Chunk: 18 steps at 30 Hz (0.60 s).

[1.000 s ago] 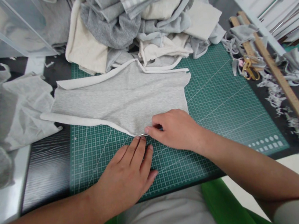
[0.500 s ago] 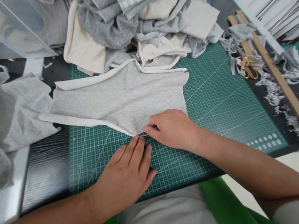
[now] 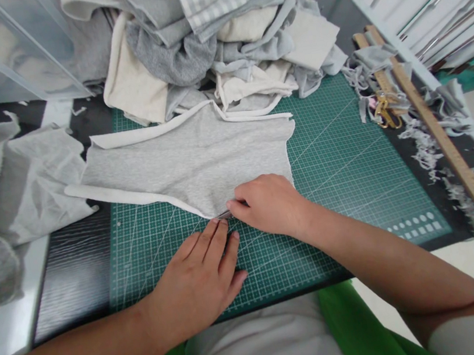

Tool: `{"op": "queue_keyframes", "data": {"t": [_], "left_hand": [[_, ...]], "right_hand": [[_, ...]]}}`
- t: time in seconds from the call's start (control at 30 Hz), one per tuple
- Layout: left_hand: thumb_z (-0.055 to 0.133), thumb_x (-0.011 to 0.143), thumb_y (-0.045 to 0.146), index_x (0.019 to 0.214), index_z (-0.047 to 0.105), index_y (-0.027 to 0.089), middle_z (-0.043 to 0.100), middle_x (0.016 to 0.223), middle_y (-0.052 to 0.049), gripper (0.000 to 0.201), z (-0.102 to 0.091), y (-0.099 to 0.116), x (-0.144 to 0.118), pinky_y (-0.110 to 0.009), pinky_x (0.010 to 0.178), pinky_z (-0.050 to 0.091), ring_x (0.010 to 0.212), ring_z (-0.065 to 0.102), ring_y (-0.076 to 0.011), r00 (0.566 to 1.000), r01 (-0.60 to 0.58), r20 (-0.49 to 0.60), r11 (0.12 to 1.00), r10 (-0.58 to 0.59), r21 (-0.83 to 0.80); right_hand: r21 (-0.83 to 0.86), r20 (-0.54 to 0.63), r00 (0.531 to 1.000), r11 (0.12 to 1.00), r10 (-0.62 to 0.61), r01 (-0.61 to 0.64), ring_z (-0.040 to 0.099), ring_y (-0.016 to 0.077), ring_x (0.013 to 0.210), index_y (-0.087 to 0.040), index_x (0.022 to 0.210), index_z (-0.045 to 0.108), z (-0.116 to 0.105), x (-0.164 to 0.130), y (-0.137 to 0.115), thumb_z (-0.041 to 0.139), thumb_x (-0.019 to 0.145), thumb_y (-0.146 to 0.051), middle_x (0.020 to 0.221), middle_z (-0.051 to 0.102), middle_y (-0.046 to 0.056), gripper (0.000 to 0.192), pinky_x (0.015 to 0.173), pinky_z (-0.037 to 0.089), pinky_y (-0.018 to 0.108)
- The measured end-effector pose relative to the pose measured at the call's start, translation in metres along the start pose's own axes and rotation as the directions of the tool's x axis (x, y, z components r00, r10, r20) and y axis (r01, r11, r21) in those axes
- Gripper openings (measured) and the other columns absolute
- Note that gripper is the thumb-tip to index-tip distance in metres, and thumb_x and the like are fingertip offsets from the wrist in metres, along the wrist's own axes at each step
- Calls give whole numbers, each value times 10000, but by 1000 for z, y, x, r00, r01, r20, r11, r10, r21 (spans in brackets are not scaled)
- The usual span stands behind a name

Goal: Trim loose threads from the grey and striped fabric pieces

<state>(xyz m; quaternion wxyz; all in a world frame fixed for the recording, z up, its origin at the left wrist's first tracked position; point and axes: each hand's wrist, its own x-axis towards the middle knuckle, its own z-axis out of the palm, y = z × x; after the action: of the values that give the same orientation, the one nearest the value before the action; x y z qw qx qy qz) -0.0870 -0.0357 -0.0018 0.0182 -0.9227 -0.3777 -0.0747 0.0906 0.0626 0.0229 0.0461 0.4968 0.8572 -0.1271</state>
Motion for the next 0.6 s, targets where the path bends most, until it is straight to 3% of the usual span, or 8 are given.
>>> {"op": "queue_keyframes", "data": {"t": [0.33, 0.6], "left_hand": [[507, 910, 407, 1223, 608, 81, 567, 1291, -221, 463, 0, -1, 1, -455, 937, 460, 1207, 529, -355, 1000, 12, -5, 999, -12, -36], [471, 929, 420, 1234, 603, 101, 558, 1300, -211, 462, 0, -3, -1, -462, 935, 453, 1214, 508, -352, 999, 27, 32, 998, -26, -52]], "right_hand": [[63, -37, 999, 998, 4, -2, 553, 145, 626, -209, 717, 688, 2, 0, 5, 420, 924, -384, 682, 675, 16, 381, 568, 263, 292], [202, -43, 999, 979, 15, -6, 416, 99, 537, -189, 630, 623, 0, 3, 10, 432, 916, -365, 580, 572, -17, 386, 544, 231, 274]]}}
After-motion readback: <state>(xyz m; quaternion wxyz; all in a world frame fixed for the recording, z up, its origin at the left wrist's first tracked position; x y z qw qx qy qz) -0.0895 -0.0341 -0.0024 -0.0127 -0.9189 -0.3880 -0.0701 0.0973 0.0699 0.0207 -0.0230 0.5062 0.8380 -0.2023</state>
